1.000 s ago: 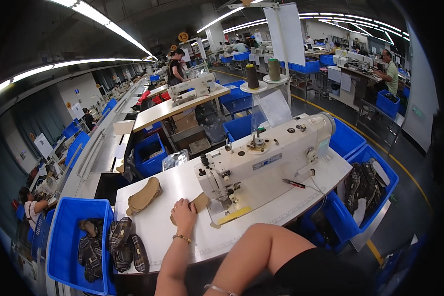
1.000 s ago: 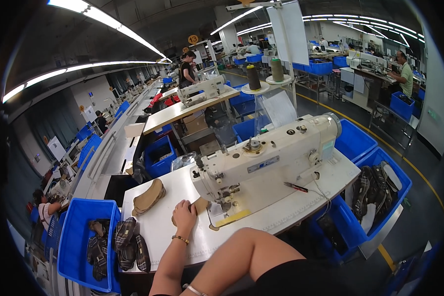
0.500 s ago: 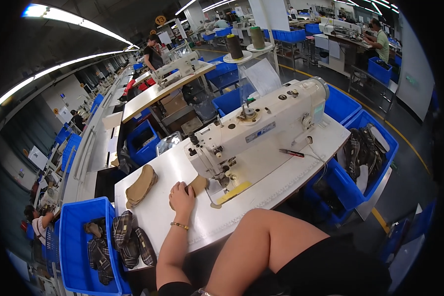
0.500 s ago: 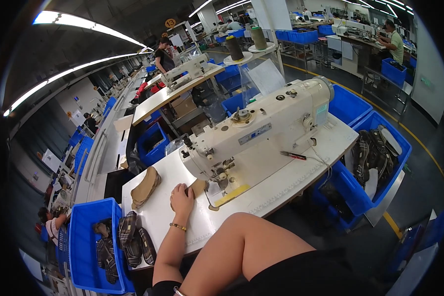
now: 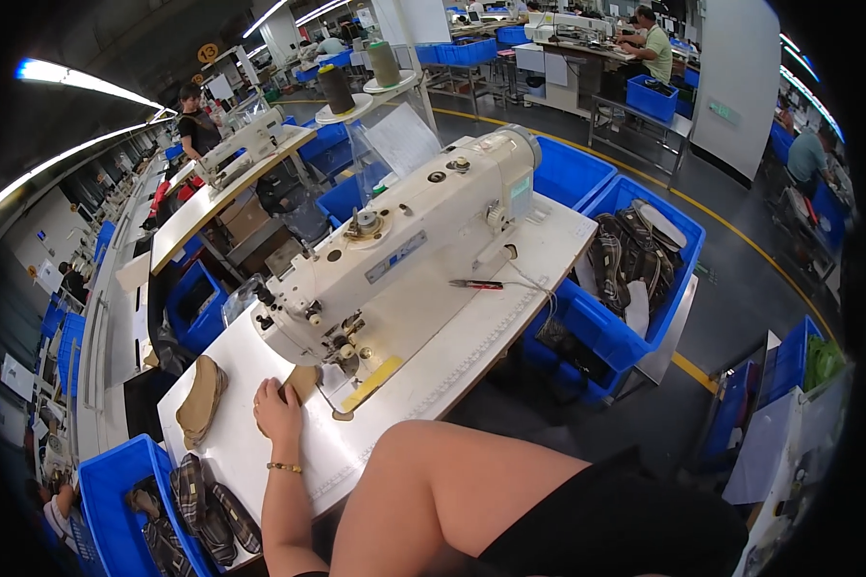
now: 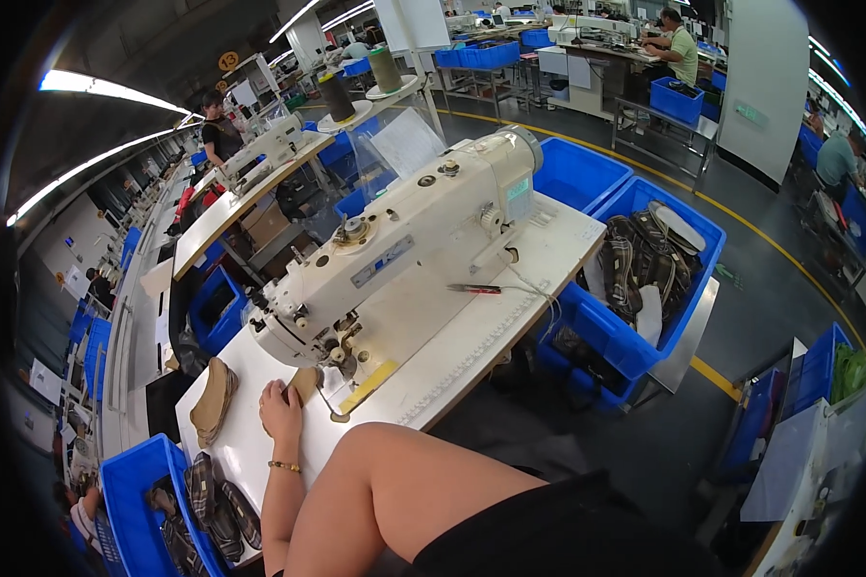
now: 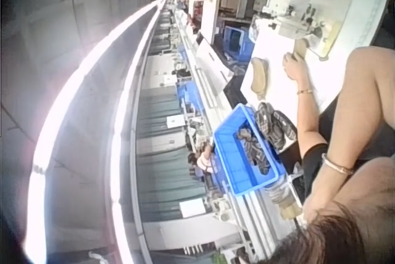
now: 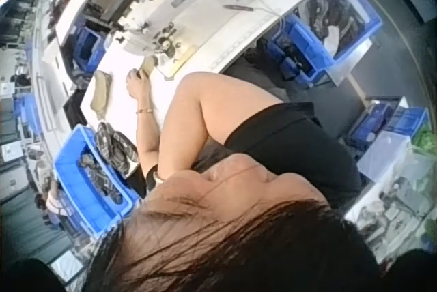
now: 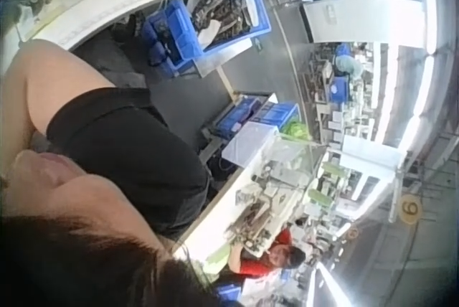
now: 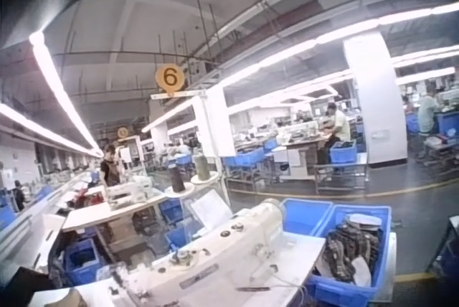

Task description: Using an industrial sewing machine to sew the fabric upper pieces of slippers.

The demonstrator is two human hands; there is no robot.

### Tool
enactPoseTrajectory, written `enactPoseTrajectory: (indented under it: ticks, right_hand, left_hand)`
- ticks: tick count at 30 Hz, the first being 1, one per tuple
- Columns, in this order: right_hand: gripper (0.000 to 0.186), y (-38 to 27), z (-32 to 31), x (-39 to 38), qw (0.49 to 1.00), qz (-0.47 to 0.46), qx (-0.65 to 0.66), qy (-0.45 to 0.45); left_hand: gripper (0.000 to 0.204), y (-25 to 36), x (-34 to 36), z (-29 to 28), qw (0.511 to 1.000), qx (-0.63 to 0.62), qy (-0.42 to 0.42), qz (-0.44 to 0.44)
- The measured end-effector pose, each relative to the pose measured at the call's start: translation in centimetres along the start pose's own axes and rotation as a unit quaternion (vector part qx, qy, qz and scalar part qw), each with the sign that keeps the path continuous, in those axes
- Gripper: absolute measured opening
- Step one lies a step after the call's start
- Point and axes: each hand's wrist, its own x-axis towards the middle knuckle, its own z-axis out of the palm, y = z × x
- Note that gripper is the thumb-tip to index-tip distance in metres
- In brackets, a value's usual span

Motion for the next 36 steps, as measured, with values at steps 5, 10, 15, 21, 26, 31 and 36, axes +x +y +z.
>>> enactPoseTrajectory:
  ticks: [5, 10, 15, 21, 26, 31, 36]
  right_hand:
    - [0.046, -0.1, -0.2, -0.3, 0.999, 0.019, -0.023, -0.010]
    - [0.048, -0.2, -0.6, -0.7, 0.998, 0.035, -0.048, -0.028]
    - [0.049, 0.0, -1.0, -1.0, 0.996, 0.047, -0.068, -0.038]
    - [0.051, 0.2, -1.4, -1.5, 0.993, 0.064, -0.089, -0.052]
    - [0.053, 0.2, -1.7, -2.1, 0.988, 0.083, -0.114, -0.068]
    - [0.055, 0.4, -1.5, -1.9, 0.982, 0.091, -0.127, -0.105]
    - [0.057, 1.2, 0.2, 0.2, 0.977, 0.038, -0.080, -0.196]
  left_hand:
    - [0.037, -0.1, -0.1, -0.1, 1.000, 0.001, -0.006, 0.003]
    - [0.038, -0.3, -0.2, -0.2, 1.000, 0.005, -0.004, -0.001]
    - [0.038, -0.3, -0.1, 0.1, 1.000, 0.007, -0.006, 0.003]
    - [0.038, -0.2, 0.1, 0.0, 1.000, -0.001, -0.003, -0.004]
    - [0.038, 0.6, 0.3, -0.1, 1.000, 0.000, -0.013, 0.007]
    - [0.038, -0.7, -0.4, -0.3, 1.000, 0.002, 0.000, -0.011]
    - [0.035, -0.4, -0.2, 0.4, 0.999, 0.012, 0.028, 0.012]
